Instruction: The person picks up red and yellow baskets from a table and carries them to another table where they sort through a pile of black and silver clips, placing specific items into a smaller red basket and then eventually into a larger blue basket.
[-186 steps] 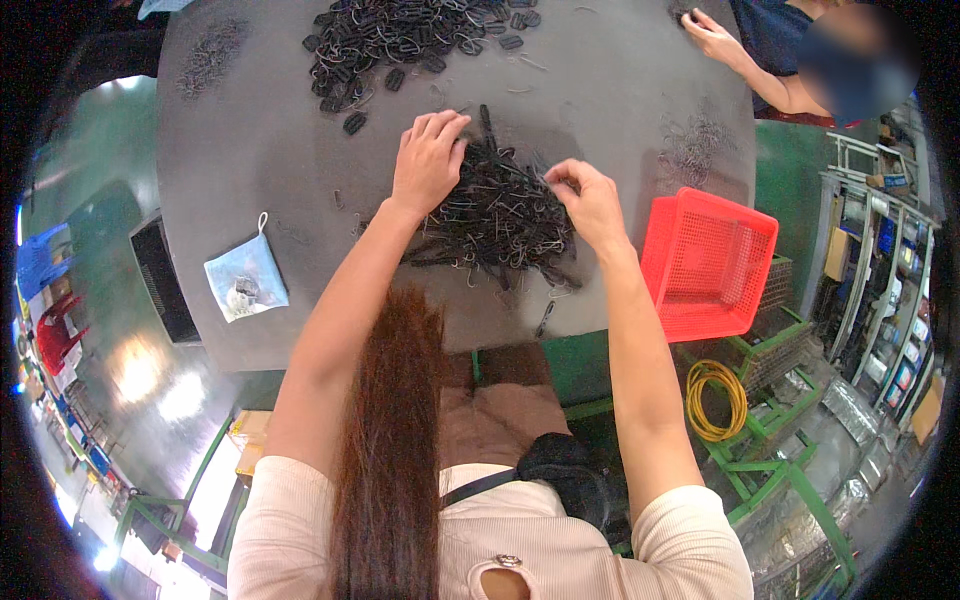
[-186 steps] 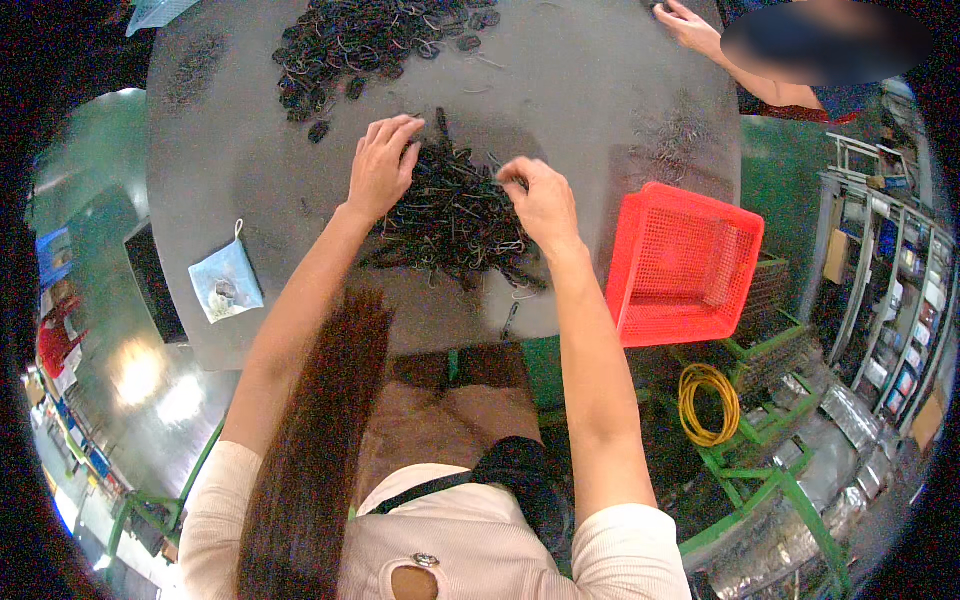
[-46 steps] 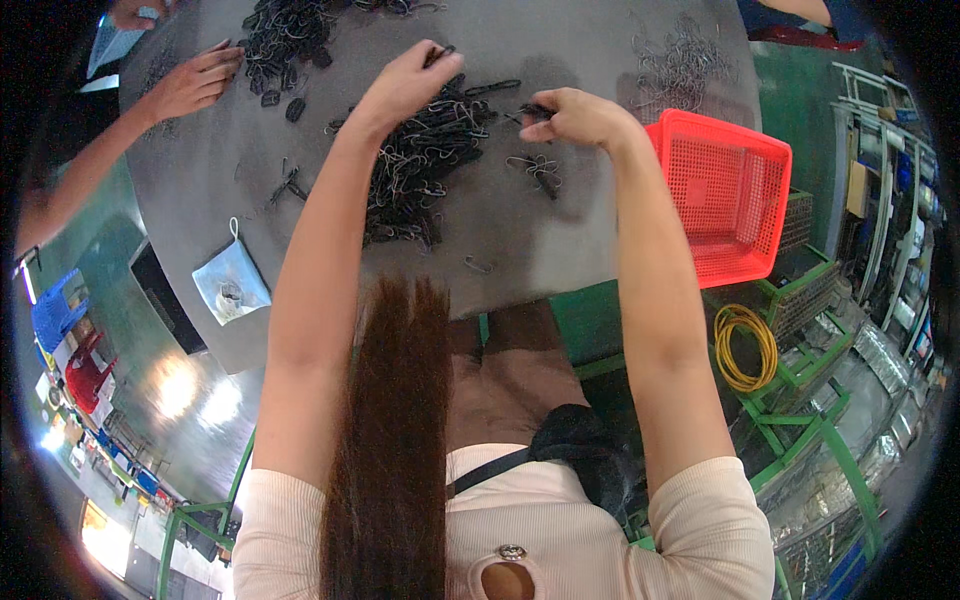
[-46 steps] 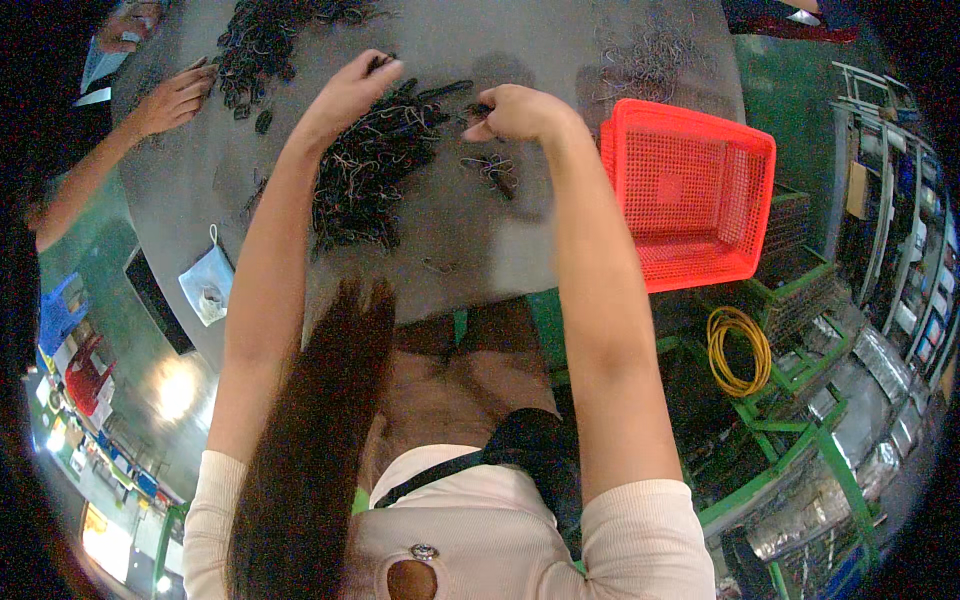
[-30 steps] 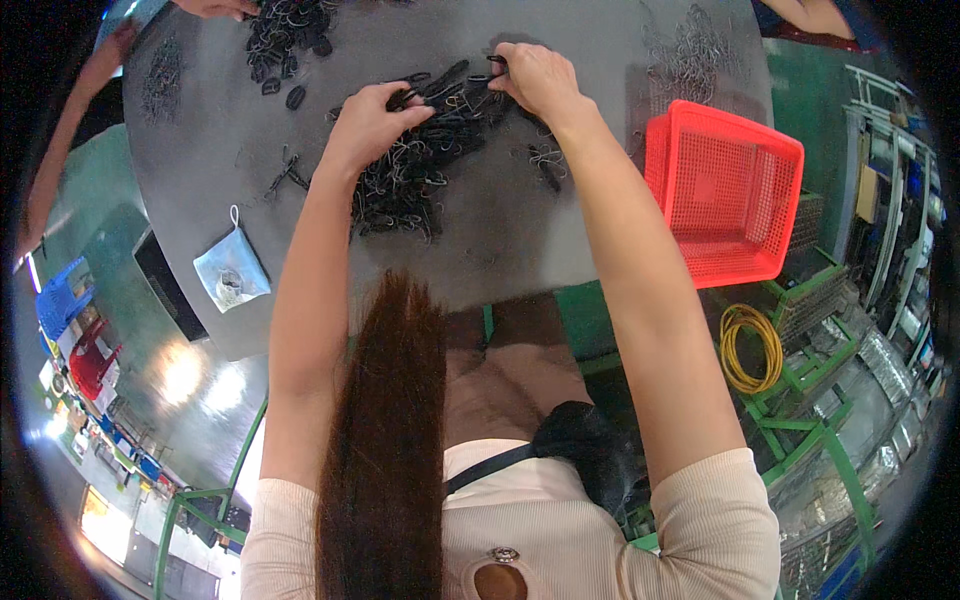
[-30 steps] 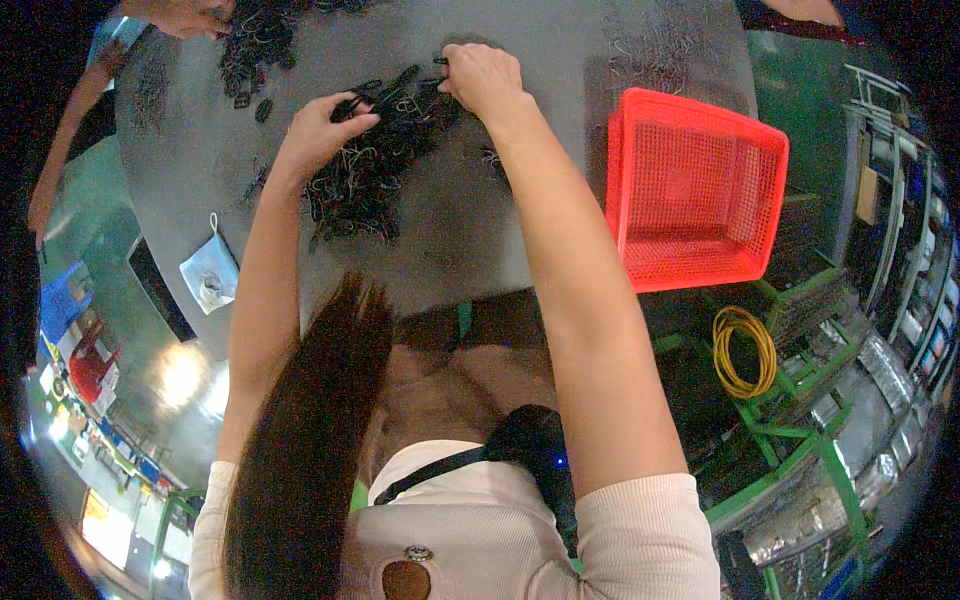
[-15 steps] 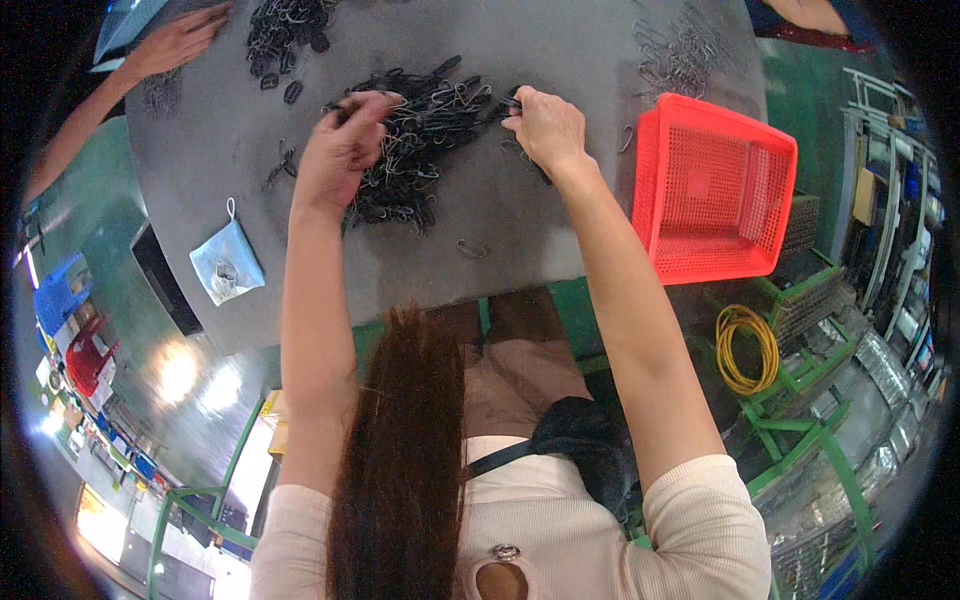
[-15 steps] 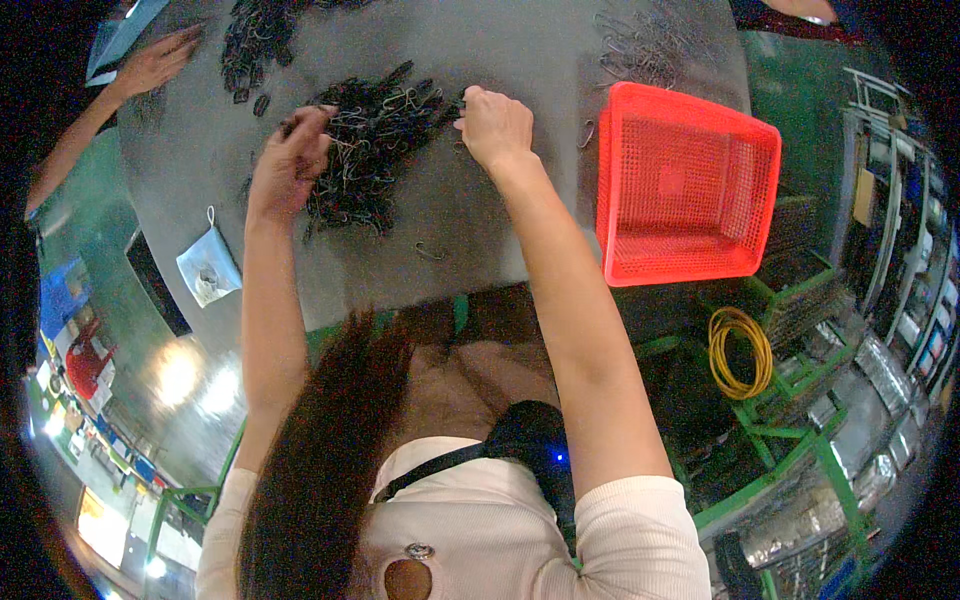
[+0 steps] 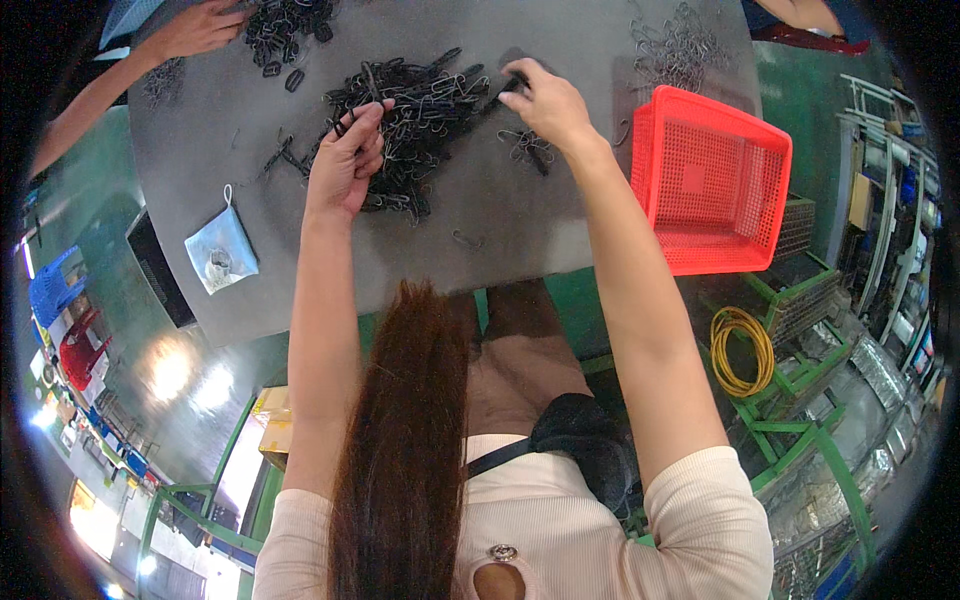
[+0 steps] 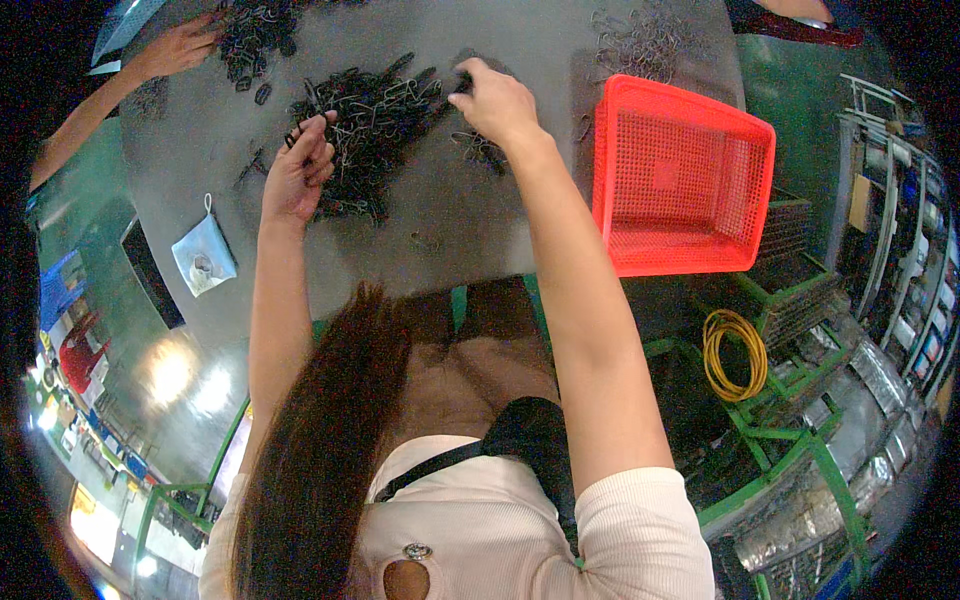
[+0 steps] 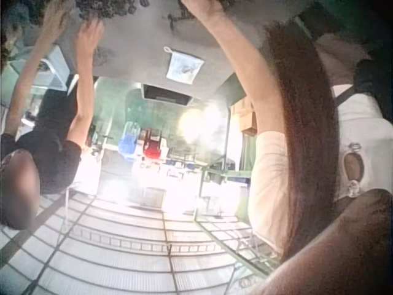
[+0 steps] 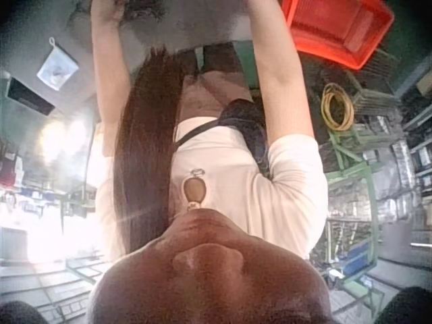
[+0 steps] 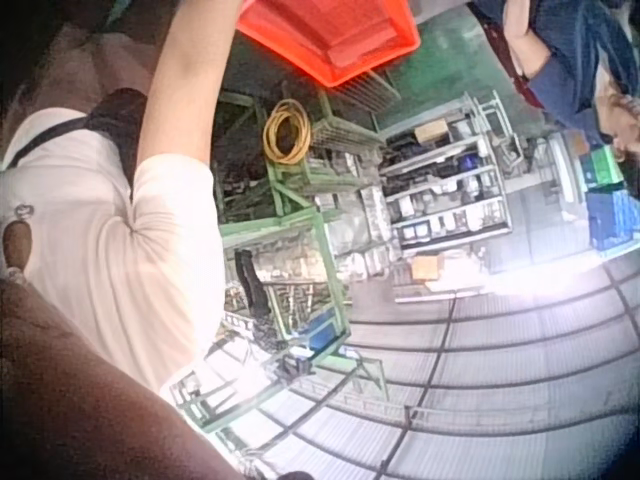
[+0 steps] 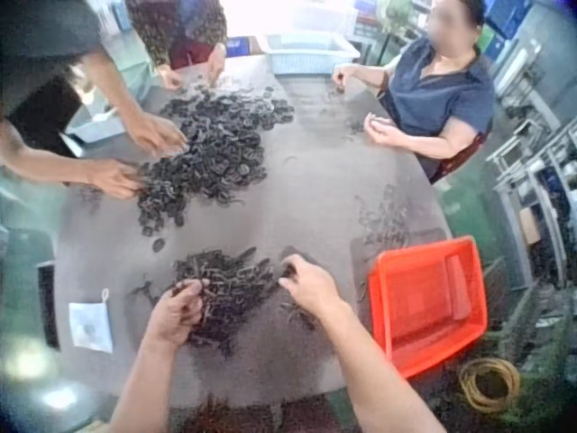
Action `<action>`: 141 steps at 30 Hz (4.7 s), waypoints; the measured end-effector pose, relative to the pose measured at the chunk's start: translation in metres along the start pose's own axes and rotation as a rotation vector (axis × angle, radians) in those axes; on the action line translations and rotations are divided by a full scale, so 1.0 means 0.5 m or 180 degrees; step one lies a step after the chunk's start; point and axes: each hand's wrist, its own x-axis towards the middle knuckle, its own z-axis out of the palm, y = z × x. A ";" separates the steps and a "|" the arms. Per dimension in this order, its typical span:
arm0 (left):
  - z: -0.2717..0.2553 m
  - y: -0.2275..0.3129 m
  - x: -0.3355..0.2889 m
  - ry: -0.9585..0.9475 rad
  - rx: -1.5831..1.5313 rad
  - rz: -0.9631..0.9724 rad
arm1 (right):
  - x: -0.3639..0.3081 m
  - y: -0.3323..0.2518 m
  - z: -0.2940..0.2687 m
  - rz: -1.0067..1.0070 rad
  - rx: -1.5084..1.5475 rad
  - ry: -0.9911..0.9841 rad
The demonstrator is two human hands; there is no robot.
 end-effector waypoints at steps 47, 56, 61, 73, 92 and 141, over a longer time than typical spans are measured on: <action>0.117 -0.112 -0.060 0.0566 0.0500 -0.0200 | -0.178 -0.058 0.059 0.1022 0.3036 -0.0949; 0.110 -0.128 -0.078 -0.0198 0.0887 0.0672 | -0.161 -0.028 0.055 0.1424 0.0675 0.0242; 0.092 -0.114 -0.068 -0.0908 0.0327 0.0231 | -0.175 -0.007 0.034 0.1054 -0.0884 0.0119; 0.095 -0.127 -0.004 -0.0591 0.0136 0.0110 | -0.160 0.058 -0.027 0.1487 0.1659 -0.0285; 0.131 -0.126 0.020 0.0477 0.5499 0.0454 | -0.216 0.045 0.001 0.1703 0.3701 -0.1084; 0.251 -0.324 0.032 -0.0444 0.5133 0.2717 | -0.422 0.130 -0.125 0.0608 -0.0994 0.0853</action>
